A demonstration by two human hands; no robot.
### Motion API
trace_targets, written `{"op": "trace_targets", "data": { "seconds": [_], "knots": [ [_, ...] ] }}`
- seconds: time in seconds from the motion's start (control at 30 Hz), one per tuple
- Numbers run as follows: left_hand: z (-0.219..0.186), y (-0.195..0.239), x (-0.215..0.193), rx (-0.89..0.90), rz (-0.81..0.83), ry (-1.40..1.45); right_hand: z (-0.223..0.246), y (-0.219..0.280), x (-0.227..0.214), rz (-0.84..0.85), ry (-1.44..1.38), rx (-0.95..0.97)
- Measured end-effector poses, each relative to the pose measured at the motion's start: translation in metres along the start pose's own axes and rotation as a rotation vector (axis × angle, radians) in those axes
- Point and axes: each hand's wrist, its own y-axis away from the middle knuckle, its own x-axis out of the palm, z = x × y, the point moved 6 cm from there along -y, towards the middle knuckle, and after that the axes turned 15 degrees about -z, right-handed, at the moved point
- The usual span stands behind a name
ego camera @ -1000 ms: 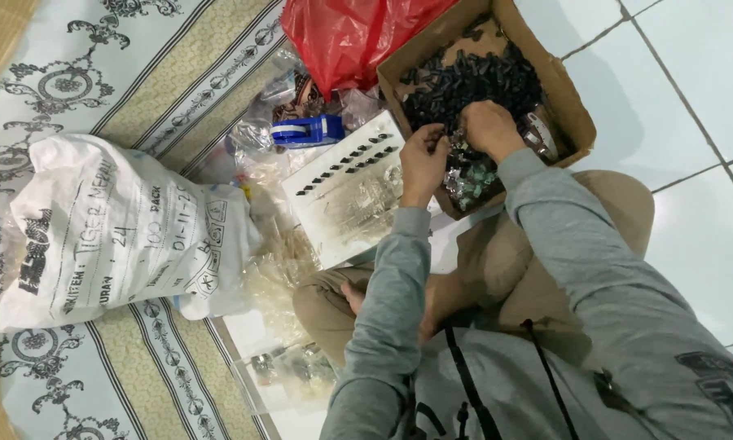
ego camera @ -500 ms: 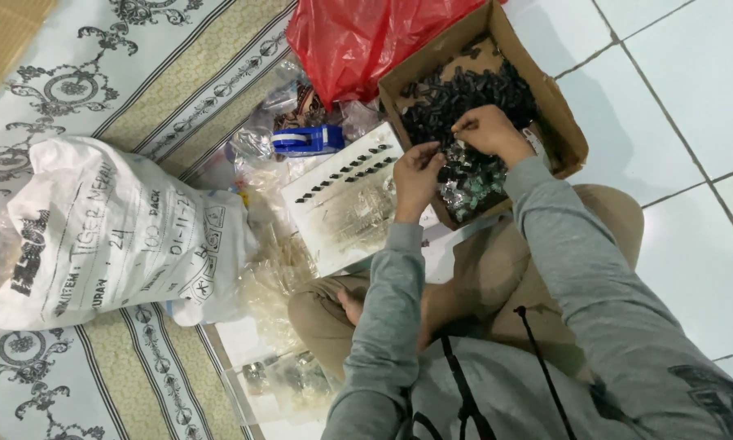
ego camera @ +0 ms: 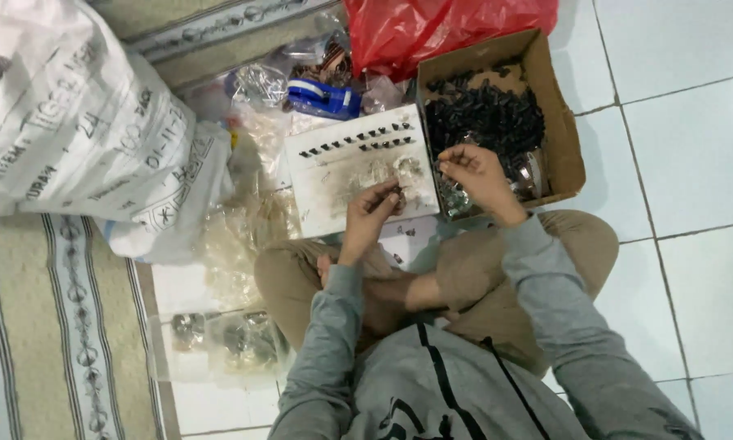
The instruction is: Assembling a pixel art design by placing small black plastic pegs into a white grid board.
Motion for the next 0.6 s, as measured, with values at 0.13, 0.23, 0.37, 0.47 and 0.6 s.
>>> {"op": "trace_targets", "data": {
  "seconds": [0.13, 0.23, 0.37, 0.47, 0.6],
  "knots": [
    [0.023, 0.018, -0.047, -0.015, -0.067, 0.106, -0.024, 0.054, 0.037, 0.027, -0.05, 0.051],
    [0.023, 0.038, -0.062, 0.001, -0.058, 0.078, -0.001, 0.096, 0.065, 0.0, -0.051, 0.073],
    [0.003, 0.046, -0.06, 0.024, -0.066, 0.141, 0.033, 0.111, 0.098, 0.029, 0.03, -0.067],
    [0.022, 0.044, -0.063, 0.035, -0.077, 0.187, 0.038, 0.118, 0.107, 0.045, 0.077, -0.12],
    [0.023, 0.046, -0.062, 0.03, -0.086, 0.278, 0.043, 0.126, 0.113, 0.027, 0.121, -0.176]
  ]
}}
